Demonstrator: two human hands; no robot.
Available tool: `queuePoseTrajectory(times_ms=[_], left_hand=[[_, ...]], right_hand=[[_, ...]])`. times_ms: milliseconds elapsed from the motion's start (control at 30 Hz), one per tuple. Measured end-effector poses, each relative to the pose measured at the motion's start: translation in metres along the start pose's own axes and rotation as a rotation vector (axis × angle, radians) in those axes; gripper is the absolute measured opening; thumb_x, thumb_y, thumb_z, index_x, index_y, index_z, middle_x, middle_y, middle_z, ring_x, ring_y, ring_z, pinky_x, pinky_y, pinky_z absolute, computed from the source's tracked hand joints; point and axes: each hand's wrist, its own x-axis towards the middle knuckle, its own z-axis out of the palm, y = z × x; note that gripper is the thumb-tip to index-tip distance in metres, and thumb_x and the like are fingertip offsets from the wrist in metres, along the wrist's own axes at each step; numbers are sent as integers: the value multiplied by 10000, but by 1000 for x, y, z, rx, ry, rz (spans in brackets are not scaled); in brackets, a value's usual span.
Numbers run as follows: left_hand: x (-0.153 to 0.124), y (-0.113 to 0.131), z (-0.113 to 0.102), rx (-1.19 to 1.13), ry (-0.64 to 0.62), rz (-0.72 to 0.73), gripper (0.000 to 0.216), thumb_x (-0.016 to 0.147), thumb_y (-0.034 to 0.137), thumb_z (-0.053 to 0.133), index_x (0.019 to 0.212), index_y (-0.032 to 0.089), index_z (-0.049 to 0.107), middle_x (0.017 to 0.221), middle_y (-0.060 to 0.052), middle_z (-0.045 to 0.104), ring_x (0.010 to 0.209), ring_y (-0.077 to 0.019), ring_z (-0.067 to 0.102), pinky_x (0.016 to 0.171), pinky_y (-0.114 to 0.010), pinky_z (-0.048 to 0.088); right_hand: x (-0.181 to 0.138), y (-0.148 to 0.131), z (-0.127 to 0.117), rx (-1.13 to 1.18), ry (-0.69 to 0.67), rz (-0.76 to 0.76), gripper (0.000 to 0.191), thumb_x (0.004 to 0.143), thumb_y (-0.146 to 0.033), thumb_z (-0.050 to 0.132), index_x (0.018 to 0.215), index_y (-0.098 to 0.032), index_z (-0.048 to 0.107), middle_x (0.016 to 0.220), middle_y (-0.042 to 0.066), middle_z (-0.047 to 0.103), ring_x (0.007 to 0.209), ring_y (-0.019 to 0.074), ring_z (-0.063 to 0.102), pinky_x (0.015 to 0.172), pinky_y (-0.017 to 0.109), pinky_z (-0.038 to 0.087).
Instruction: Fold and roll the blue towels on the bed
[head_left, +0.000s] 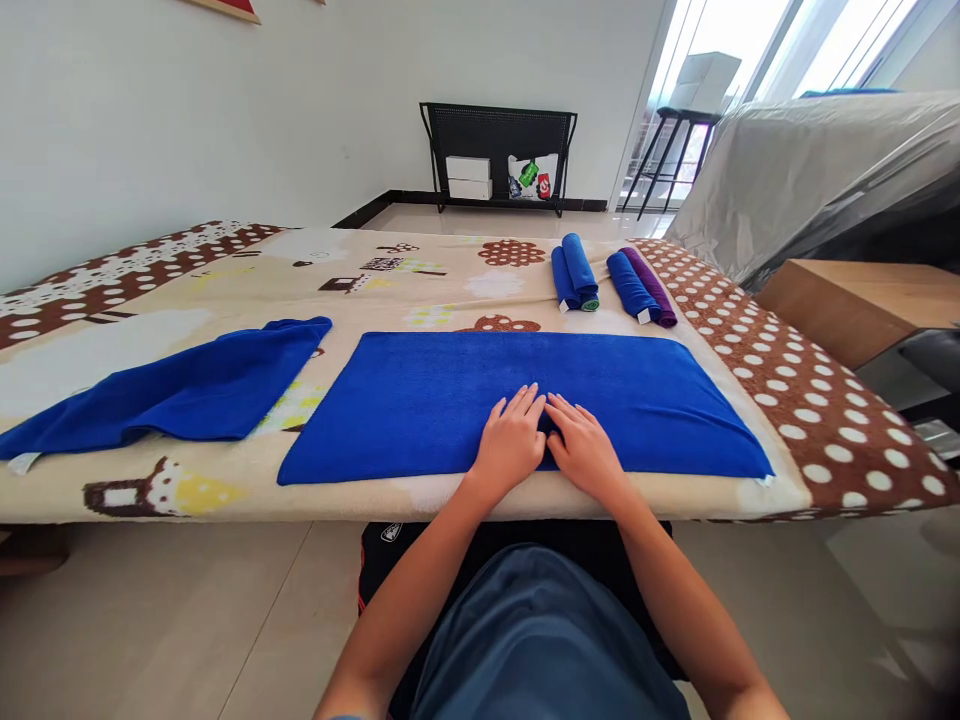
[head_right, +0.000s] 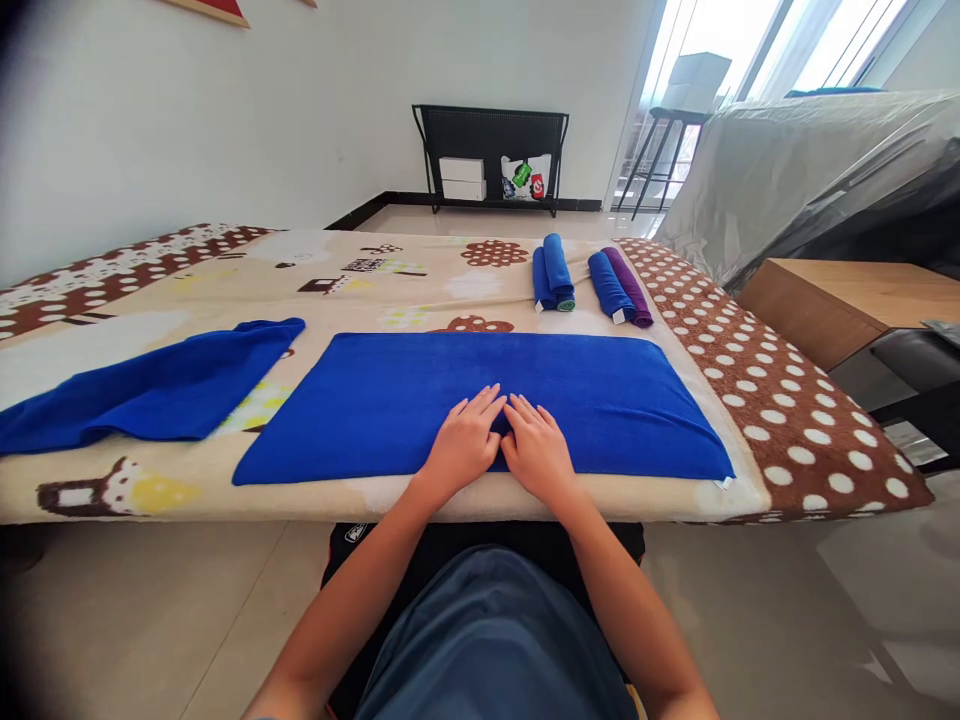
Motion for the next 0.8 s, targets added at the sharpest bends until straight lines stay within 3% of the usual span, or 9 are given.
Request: queuePoseTrajectory(times_ms=[67, 133, 233, 400, 500, 567, 667, 733, 800], left_hand=[[5, -4, 6, 4, -38, -14, 593, 910, 185, 407, 1499, 164, 469, 1610, -66, 379, 1506, -200, 342, 1252, -459, 266], [-1, -23, 4, 40, -31, -52, 574, 938, 233, 400, 1509, 211, 460, 1615, -47, 370, 1513, -201, 328, 1261, -482, 236], [-29, -71, -10, 116, 13, -201, 565, 964, 302, 380, 1524, 251, 439, 1625, -38, 348, 1519, -223, 316, 1257, -518, 220], [-105, -160, -35, 216, 174, -521, 577, 1003, 345, 277, 1546, 198, 407, 1627, -90, 347, 1521, -278, 305, 1243, -590, 186], [-137, -190, -43, 218, 234, -618, 584, 1004, 338, 253, 1547, 182, 400, 1629, -100, 343, 1517, -282, 311, 1251, -582, 164], [-138, -192, -50, 224, 215, -655, 587, 995, 329, 257, 1531, 155, 423, 1615, -124, 365, 1509, -289, 326, 1253, -588, 139], [-104, -163, -62, 237, 167, -581, 591, 976, 315, 280, 1517, 132, 437, 1602, -132, 388, 1505, -284, 336, 1257, -589, 116], [-64, -126, -64, 201, 109, -398, 605, 957, 295, 321, 1542, 164, 399, 1626, -84, 352, 1516, -244, 318, 1261, -526, 179], [-21, -87, -57, 134, -14, -159, 642, 933, 283, 374, 1567, 185, 356, 1649, -61, 301, 1525, -211, 300, 1252, -451, 238]], right_hand=[[5, 2, 4, -4, -10, 11, 531, 958, -237, 362, 1469, -198, 497, 1563, 44, 423, 1484, 167, 373, 1245, 421, 285], [0, 22, 0, -18, -1, 56, 530, 968, -257, 358, 1477, -201, 492, 1566, 50, 417, 1491, 195, 361, 1249, 472, 261], [-24, 78, -15, -106, 64, 214, 543, 979, -269, 319, 1491, -192, 481, 1573, 62, 406, 1493, 222, 358, 1239, 506, 265], [-90, 194, -39, -243, 203, 518, 585, 993, -335, 273, 1496, -122, 481, 1561, 122, 421, 1474, 260, 387, 1229, 476, 316], [-113, 230, -46, -227, 207, 615, 612, 990, -352, 264, 1489, -76, 484, 1529, 158, 459, 1453, 267, 421, 1225, 442, 336], [-107, 226, -50, -288, 196, 646, 609, 983, -329, 262, 1471, -52, 498, 1503, 185, 482, 1432, 287, 445, 1214, 467, 339], [-66, 179, -52, -414, 207, 553, 587, 969, -289, 304, 1464, -38, 493, 1509, 226, 457, 1423, 341, 443, 1185, 567, 320], [-26, 129, -46, -360, 142, 331, 565, 963, -262, 346, 1473, -63, 485, 1535, 203, 431, 1444, 324, 419, 1191, 540, 324], [12, 77, -33, -214, -20, 105, 559, 953, -212, 357, 1478, -55, 470, 1546, 195, 419, 1452, 306, 412, 1190, 513, 335]])
